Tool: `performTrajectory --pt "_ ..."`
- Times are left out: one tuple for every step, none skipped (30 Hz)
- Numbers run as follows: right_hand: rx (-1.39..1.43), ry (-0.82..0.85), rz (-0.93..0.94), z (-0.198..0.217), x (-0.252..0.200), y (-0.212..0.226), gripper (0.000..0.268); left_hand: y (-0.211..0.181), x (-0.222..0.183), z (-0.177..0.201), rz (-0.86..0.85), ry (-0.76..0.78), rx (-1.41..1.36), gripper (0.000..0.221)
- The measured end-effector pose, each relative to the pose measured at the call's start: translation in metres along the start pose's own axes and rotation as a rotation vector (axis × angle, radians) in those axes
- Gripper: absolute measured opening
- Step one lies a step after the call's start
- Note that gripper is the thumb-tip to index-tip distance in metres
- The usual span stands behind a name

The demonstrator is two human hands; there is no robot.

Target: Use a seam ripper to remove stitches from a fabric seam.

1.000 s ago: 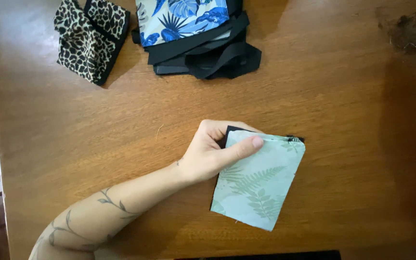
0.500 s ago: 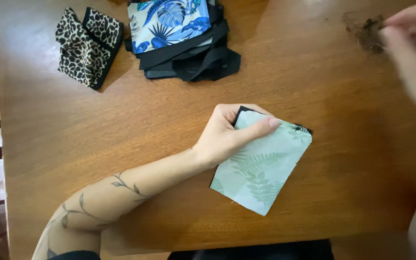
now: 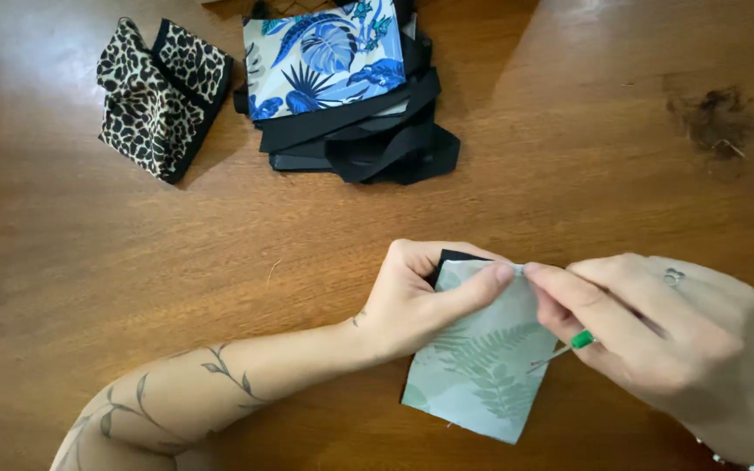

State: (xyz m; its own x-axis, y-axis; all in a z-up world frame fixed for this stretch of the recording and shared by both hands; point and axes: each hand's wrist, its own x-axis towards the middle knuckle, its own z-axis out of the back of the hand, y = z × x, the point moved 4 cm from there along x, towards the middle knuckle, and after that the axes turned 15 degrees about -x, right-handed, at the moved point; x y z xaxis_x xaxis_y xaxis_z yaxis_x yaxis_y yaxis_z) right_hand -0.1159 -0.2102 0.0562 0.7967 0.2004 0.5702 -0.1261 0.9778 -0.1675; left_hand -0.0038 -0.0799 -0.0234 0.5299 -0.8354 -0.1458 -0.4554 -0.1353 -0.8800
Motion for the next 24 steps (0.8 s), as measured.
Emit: performTrajectory --pt "-0.001 -0.004 -0.014 -0.001 -0.001 0.0 0.017 -0.002 -0.001 -0.002 -0.014 0.022 0.003 0.021" --pt "0.0 0.001 -0.018 -0.002 -0.001 0.0 0.017 -0.001 -0.001 -0.002 -0.008 0.024 0.001 0.021" --pt "0.001 0.017 -0.033 -0.003 -0.002 -0.001 0.013 -0.001 -0.002 -0.003 -0.008 0.033 -0.011 0.021" --pt "0.001 0.031 -0.047 -0.004 -0.003 -0.001 0.009 0.0 -0.002 -0.003 -0.01 0.041 -0.021 0.021" --pt "0.002 0.034 -0.05 -0.005 -0.002 -0.001 0.009 0.001 -0.002 -0.003 -0.006 0.042 -0.022 0.021" --pt "0.004 0.043 -0.053 -0.005 -0.002 -0.001 0.008 0.002 -0.002 -0.003 -0.017 0.043 -0.01 0.021" --pt "0.006 0.052 -0.056 -0.005 -0.001 0.0 0.006 0.003 -0.003 -0.003 -0.027 0.044 0.002 0.02" --pt "0.006 0.052 -0.056 -0.005 -0.002 -0.001 0.006 0.003 -0.003 -0.002 -0.027 0.044 0.002 0.02" --pt "0.011 0.061 -0.044 -0.005 -0.003 -0.001 0.014 0.003 -0.003 -0.003 -0.03 0.057 0.011 0.021" --pt "0.015 0.07 -0.031 -0.005 -0.003 -0.001 0.023 0.004 -0.003 -0.003 -0.033 0.069 0.019 0.021" --pt "0.016 0.07 -0.03 -0.006 -0.004 -0.001 0.023 0.003 -0.003 -0.003 -0.034 0.068 0.019 0.021" --pt "-0.021 0.061 -0.009 -0.006 -0.005 0.0 0.02 0.001 -0.003 -0.004 -0.056 0.084 0.021 0.02" --pt "-0.058 0.052 0.012 -0.006 -0.006 0.001 0.019 0.0 -0.003 -0.005 -0.078 0.099 0.024 0.019" --pt "-0.058 0.053 0.01 -0.005 -0.006 0.001 0.019 -0.001 -0.004 -0.005 -0.076 0.101 0.024 0.019" --pt "-0.086 0.054 0.016 -0.005 -0.006 0.001 0.017 0.0 -0.004 -0.005 -0.069 0.086 0.031 0.019" --pt "-0.113 0.057 0.024 -0.005 -0.005 0.002 0.016 0.0 -0.004 -0.005 -0.061 0.07 0.036 0.018" --pt "-0.113 0.059 0.022 -0.003 -0.003 0.0 0.016 0.0 -0.004 -0.005 -0.059 0.07 0.035 0.018" --pt "-0.057 0.082 -0.005 -0.002 0.0 -0.002 0.017 0.0 -0.003 -0.004 -0.071 0.058 0.065 0.02" --pt "-0.002 0.105 -0.033 -0.001 0.003 -0.004 0.019 -0.001 -0.003 -0.003 -0.083 0.047 0.096 0.021" --pt "-0.002 0.105 -0.033 -0.003 -0.006 -0.011 0.019 0.0 -0.003 -0.003 -0.082 0.047 0.096 0.021" --pt "0.018 0.168 -0.119 -0.008 -0.015 -0.02 0.017 0.003 -0.003 -0.002 -0.054 0.027 0.091 0.022" --pt "0.038 0.229 -0.205 -0.013 -0.025 -0.03 0.016 0.006 -0.002 -0.001 -0.028 0.008 0.086 0.022" --pt "0.037 0.228 -0.205 -0.016 -0.032 -0.04 0.016 0.003 -0.002 -0.001 -0.029 0.008 0.087 0.022" --pt "0.125 0.307 -0.401 -0.021 -0.042 -0.057 0.014 0.0 -0.002 -0.002 -0.028 0.003 0.085 0.021"
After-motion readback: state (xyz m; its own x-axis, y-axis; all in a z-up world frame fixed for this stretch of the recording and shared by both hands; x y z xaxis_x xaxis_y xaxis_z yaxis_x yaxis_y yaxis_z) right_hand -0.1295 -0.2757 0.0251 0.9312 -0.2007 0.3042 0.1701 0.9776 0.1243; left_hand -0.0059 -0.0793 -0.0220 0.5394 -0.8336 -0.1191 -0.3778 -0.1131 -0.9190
